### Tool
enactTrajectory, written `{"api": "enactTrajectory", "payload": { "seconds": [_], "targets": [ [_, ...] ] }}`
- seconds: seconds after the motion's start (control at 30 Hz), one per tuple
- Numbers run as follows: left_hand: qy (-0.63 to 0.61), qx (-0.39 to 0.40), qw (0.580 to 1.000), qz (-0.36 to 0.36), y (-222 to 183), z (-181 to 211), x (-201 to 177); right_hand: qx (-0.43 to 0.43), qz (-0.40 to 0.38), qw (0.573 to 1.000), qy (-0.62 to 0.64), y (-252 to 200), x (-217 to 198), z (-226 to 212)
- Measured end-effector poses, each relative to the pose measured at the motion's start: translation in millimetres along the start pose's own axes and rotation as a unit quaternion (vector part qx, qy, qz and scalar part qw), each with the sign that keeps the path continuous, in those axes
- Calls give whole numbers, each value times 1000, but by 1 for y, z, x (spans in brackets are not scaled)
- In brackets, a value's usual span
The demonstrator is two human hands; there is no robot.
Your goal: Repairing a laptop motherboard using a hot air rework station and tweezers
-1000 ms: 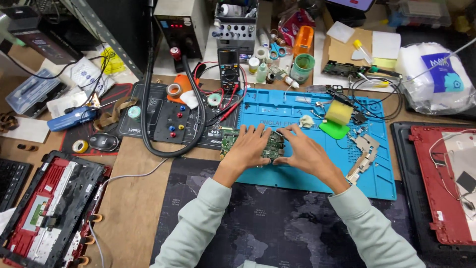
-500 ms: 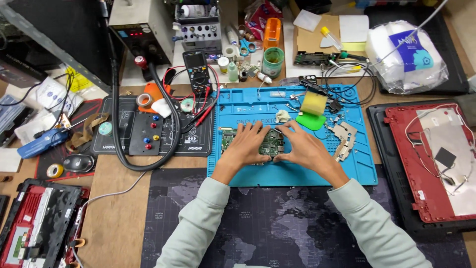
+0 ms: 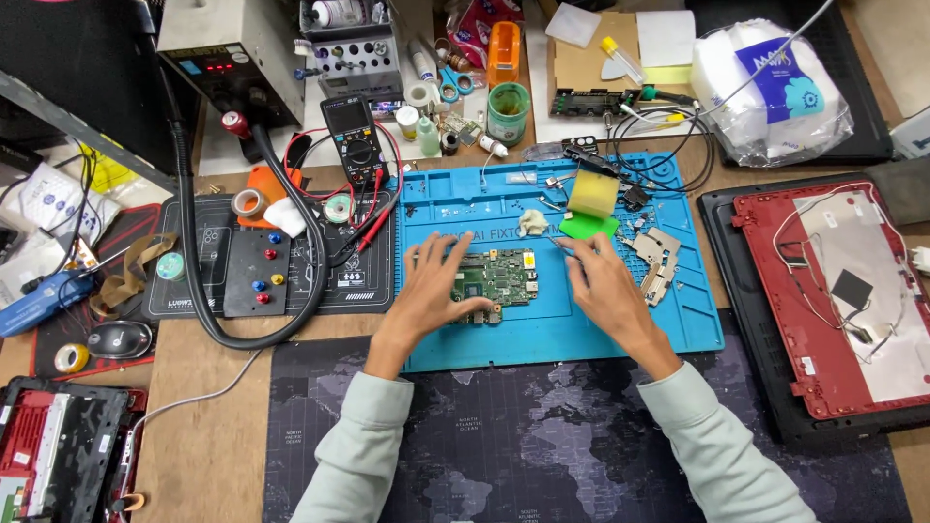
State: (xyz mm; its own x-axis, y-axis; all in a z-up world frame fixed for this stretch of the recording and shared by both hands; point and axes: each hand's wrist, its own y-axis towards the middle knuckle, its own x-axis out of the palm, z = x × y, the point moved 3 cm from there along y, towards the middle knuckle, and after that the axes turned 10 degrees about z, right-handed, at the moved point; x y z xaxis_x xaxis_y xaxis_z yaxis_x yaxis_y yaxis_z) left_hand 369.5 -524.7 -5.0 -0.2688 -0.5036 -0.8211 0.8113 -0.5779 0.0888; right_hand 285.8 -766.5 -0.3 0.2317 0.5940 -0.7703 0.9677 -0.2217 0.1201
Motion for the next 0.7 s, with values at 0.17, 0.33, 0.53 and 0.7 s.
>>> {"api": "enactTrajectory", "payload": {
  "seconds": [0.17, 0.33, 0.53, 0.7],
  "targets": [
    [20, 12, 999, 43, -10, -41, 8, -42, 64, 996, -53, -2, 12, 16],
    [63, 46, 996, 43, -7, -52, 9, -72, 104, 983, -136, -6, 17, 10],
    [132, 65, 989, 6, 7, -54, 18, -44, 41, 998, -16, -11, 26, -15],
    [83, 55, 994, -39, 14, -65, 26, -11, 21, 999, 44, -4, 33, -15]
  ]
}}
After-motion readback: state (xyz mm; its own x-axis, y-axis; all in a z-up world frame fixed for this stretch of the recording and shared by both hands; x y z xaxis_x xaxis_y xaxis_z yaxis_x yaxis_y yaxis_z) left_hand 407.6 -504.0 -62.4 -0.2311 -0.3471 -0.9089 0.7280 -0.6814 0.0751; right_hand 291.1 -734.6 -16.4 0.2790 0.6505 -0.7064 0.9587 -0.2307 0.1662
